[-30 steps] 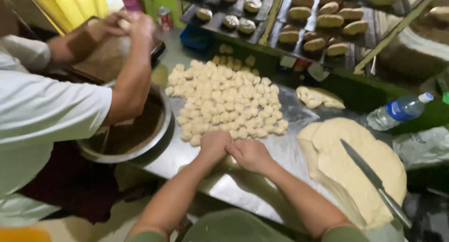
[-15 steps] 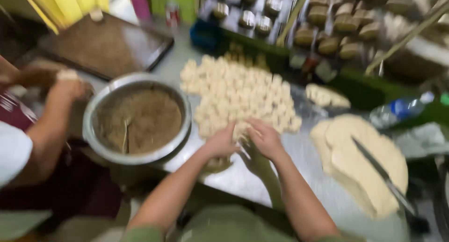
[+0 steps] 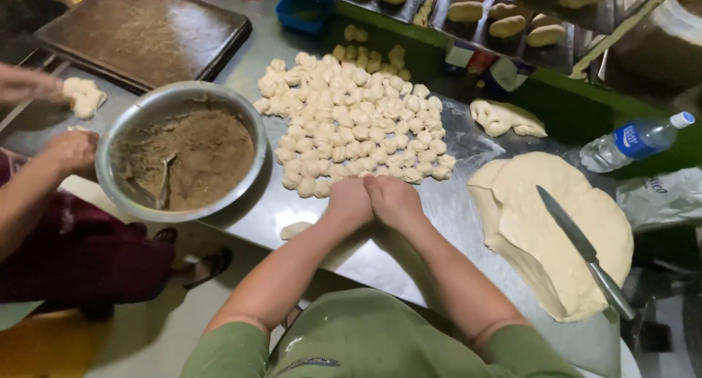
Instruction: Portioning, filling, and shaping dough into small rolls on a bakery workbench
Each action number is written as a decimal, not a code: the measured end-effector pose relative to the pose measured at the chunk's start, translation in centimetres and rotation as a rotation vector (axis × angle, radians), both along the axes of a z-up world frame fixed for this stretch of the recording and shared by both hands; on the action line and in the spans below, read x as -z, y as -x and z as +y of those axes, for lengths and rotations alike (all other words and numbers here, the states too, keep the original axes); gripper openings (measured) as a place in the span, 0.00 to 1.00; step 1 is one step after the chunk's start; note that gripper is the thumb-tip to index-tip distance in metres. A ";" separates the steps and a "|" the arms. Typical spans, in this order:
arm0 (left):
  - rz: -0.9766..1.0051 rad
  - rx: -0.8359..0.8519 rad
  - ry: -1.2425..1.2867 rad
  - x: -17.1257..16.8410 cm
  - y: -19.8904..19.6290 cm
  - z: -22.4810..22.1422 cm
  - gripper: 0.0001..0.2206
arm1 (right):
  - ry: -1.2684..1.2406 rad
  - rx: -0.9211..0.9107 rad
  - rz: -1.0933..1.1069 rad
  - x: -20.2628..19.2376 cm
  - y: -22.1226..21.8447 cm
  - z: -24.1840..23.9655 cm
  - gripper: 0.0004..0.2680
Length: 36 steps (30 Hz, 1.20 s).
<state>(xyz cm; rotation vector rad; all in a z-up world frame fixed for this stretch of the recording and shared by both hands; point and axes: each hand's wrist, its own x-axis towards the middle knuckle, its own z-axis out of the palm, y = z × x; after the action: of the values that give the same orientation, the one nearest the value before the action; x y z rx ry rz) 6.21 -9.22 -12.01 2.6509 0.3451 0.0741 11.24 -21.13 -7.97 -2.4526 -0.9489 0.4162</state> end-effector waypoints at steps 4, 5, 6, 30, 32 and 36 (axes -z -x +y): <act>0.249 -0.032 -0.226 5.0 -3.2 3.1 0.19 | -0.314 -0.333 -0.084 -2.6 1.4 -1.2 0.20; 0.255 -0.048 -0.231 2.3 -2.4 3.0 0.19 | -0.322 -0.347 -0.079 -2.8 2.3 -1.6 0.20; 0.275 -0.128 -0.112 -0.5 -1.7 2.9 0.23 | -0.626 -0.569 -0.110 -3.1 3.2 -1.9 0.14; 0.161 0.081 0.206 5.7 6.6 4.0 0.23 | -0.477 0.005 -0.236 4.5 8.4 -0.7 0.14; 0.178 0.106 0.042 3.5 5.6 2.7 0.20 | -0.390 0.061 -0.208 1.2 8.2 -0.3 0.20; 0.163 0.170 -0.050 1.5 4.6 0.8 0.20 | 0.044 0.207 0.069 -1.0 6.2 0.1 0.23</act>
<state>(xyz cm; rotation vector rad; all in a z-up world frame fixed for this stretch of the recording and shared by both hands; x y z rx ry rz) 1.61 -8.47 -13.53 2.7308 0.1708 -0.1913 5.09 -21.04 -6.94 -2.5267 -0.6563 0.4504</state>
